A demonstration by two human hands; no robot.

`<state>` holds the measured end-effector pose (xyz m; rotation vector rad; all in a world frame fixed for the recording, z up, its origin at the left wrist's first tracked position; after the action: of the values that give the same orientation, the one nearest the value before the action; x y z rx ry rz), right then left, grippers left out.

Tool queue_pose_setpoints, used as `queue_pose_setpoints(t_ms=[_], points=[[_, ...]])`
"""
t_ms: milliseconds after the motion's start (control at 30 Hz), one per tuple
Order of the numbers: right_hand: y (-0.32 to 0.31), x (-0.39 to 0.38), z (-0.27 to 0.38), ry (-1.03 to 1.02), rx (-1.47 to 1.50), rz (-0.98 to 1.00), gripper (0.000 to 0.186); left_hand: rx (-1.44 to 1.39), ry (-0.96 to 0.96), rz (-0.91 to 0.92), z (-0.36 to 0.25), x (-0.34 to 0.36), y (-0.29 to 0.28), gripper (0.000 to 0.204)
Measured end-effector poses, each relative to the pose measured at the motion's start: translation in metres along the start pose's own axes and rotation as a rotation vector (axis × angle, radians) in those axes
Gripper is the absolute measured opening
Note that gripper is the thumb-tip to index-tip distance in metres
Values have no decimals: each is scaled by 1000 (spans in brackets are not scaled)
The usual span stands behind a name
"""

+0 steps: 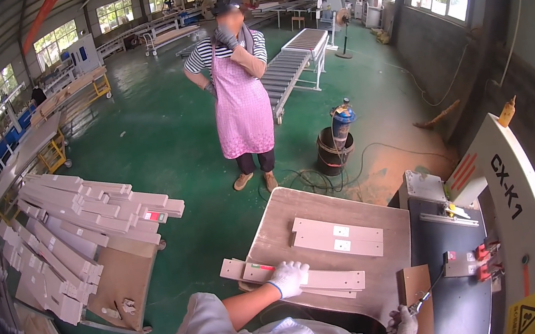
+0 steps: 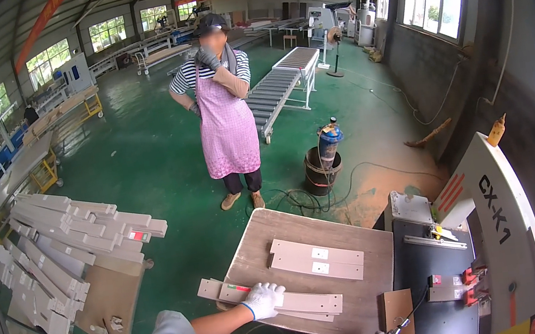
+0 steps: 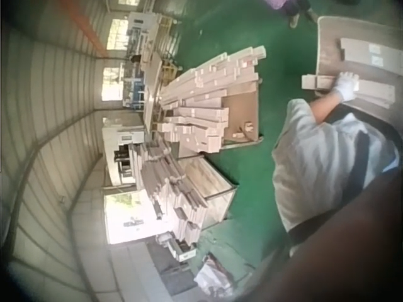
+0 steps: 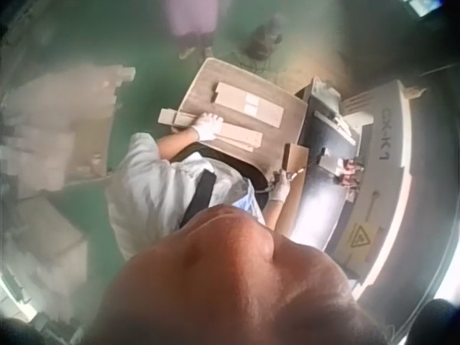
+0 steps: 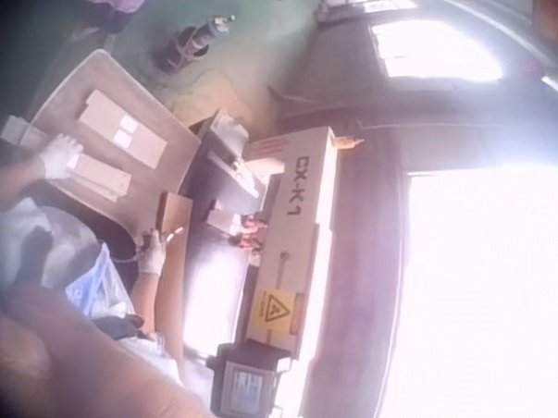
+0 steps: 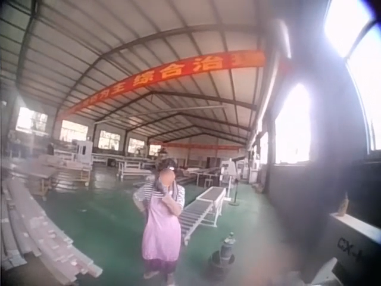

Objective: The person feeds wooden boards into an edge-banding machine, removes them, trims the edges with a hand tool, and wipes them with a cloth.

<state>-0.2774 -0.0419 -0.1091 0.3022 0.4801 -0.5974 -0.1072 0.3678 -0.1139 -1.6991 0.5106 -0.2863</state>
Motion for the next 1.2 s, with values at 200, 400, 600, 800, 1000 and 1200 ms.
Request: queue_pose_setpoints(t_ms=[200, 400, 600, 800, 1000, 1200], points=[[-97, 23, -2, 27, 133, -288, 36, 60, 66, 51, 3, 11, 14, 51], [-185, 41, -53, 133, 211, -261, 32, 45, 144, 101, 0, 9, 2, 50], [-177, 36, -48, 44, 314, -368, 31, 64, 134, 127, -1, 15, 3, 53], [-190, 45, -56, 68, 279, -347, 34, 85, 115, 130, -5, 17, -1, 55], [-193, 43, -58, 125, 354, -290, 36, 100, 90, 139, -7, 15, -1, 55], [-190, 35, -44, 174, 311, -240, 33, 113, 78, 128, -15, 13, -9, 49]])
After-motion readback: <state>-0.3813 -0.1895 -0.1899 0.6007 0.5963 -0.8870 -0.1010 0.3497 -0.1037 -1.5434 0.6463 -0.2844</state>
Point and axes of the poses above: each hand's wrist, its own x-axis towards the middle knuckle, its own y-axis out of the palm, z = x × y, the point moved 2 cm from there along x, towards the middle knuckle, and after that the axes turned 1 degree about z, right-handed, at the moved point
